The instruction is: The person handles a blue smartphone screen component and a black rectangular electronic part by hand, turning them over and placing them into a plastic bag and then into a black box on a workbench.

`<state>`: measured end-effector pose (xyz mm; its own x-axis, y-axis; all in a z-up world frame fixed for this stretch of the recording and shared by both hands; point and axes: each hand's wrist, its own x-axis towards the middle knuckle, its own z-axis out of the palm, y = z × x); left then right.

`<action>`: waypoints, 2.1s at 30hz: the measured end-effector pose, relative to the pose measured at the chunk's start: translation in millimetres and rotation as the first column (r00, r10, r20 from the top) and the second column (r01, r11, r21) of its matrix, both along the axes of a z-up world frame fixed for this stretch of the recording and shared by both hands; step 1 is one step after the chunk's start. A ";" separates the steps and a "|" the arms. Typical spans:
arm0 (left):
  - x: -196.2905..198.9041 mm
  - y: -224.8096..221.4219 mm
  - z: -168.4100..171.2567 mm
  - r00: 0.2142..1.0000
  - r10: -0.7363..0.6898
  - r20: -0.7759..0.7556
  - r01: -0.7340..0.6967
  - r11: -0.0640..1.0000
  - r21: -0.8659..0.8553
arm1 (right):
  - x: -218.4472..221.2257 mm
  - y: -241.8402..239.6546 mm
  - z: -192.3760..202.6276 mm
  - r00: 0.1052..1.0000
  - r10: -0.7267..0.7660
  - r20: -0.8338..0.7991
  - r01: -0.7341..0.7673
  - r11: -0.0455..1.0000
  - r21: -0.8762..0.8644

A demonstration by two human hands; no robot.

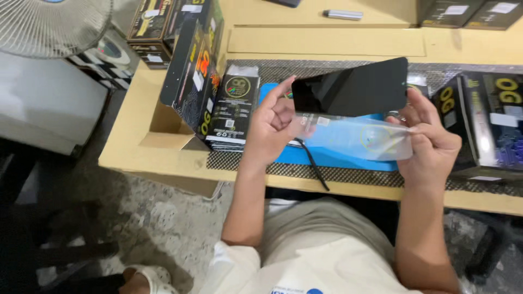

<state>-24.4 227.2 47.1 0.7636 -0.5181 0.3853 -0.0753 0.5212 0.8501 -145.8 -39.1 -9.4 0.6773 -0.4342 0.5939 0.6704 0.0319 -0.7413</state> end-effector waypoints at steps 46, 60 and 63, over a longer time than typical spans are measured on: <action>13.6 -19.3 -58.8 0.991 0.134 0.004 -0.126 0.944 -0.304 | -5.2 -6.6 -29.7 0.988 -0.002 0.156 0.039 0.970 -0.239; 15.3 -18.0 -58.4 0.989 0.142 0.047 -0.124 0.952 -0.281 | -1.0 -0.7 -23.8 0.968 0.006 0.251 0.057 0.968 -0.243; 12.3 -19.5 -58.7 0.986 0.165 0.014 -0.155 0.951 -0.266 | -4.5 -3.3 -32.4 0.970 0.008 0.245 0.047 0.974 -0.219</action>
<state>-12.1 207.7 -11.6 0.8116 -0.2670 0.5197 -0.2033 0.7048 0.6796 -150.3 -42.4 -41.9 0.4935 -0.2845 0.8219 0.8296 -0.1298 -0.5431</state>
